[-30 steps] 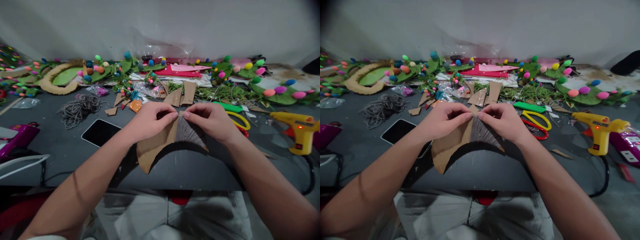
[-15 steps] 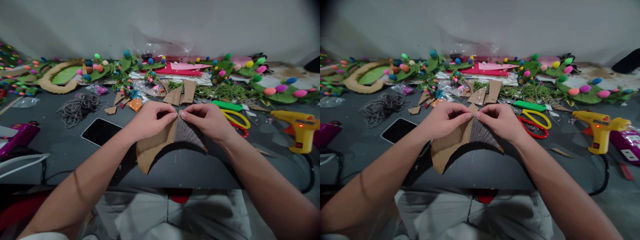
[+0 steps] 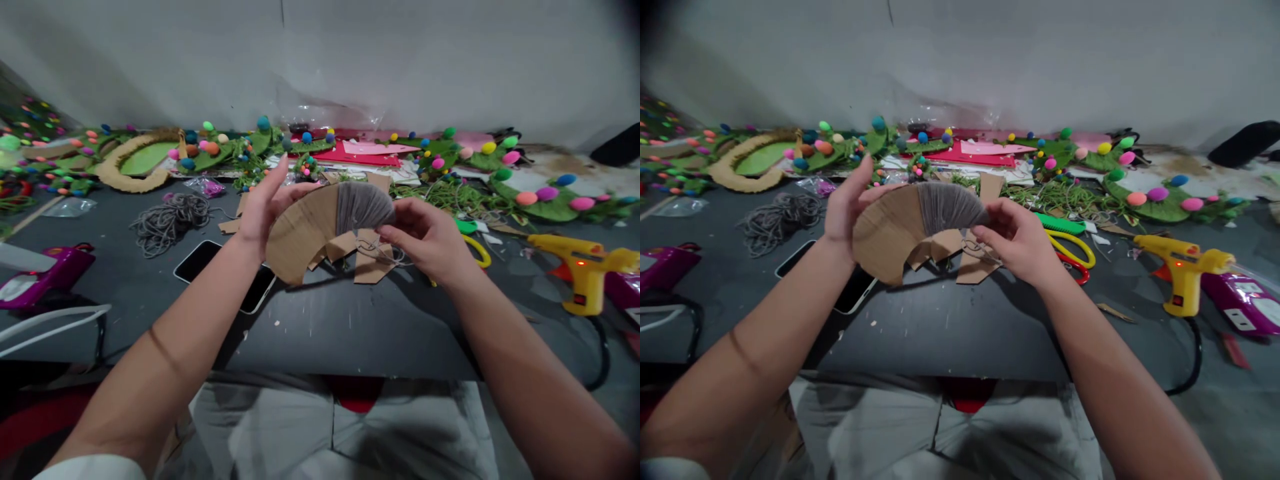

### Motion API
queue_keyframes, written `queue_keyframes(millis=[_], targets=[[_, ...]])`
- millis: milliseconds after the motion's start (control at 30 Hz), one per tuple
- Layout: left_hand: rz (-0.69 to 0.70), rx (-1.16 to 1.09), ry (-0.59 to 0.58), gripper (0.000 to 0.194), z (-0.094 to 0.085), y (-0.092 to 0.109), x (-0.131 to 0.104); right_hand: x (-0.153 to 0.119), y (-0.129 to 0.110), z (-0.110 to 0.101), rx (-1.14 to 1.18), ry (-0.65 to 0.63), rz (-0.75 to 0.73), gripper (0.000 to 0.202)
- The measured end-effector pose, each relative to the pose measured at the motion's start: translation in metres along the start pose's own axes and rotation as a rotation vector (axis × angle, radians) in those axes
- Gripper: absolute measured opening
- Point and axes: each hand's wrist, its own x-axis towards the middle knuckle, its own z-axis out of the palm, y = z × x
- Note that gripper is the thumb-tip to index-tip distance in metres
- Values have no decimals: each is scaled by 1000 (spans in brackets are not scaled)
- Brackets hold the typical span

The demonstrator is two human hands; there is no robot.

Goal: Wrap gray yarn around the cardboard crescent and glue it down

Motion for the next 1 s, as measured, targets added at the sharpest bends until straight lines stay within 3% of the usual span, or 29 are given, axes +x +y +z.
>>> queue_keyframes(millis=[100,200,300,400,500,667,767,900,1000], targets=[[-222,-68,-294,57,5,-3,-3,3,0,6,42,74,-66,26],[-233,57,-396,43,8,-4,-7,9,3,1,-53,116,-147,33],[-29,169,-262,31,4,-4,-8,13,7,-21,-220,246,-181,45],[184,399,-78,30,-4,-6,0,11,9,-53,-409,340,-62,23],[280,667,66,30,-10,-10,8,4,6,-73,-589,146,97,23],[280,837,111,32,-12,-13,9,-6,6,-72,-650,-425,269,39],[280,868,138,34,-12,-14,8,-7,14,-68,-731,-530,279,35],[264,860,155,38,-11,-13,8,-10,10,-68,-647,-448,201,28],[250,822,171,39,-10,-12,8,-13,-9,-69,-184,-179,45,20]])
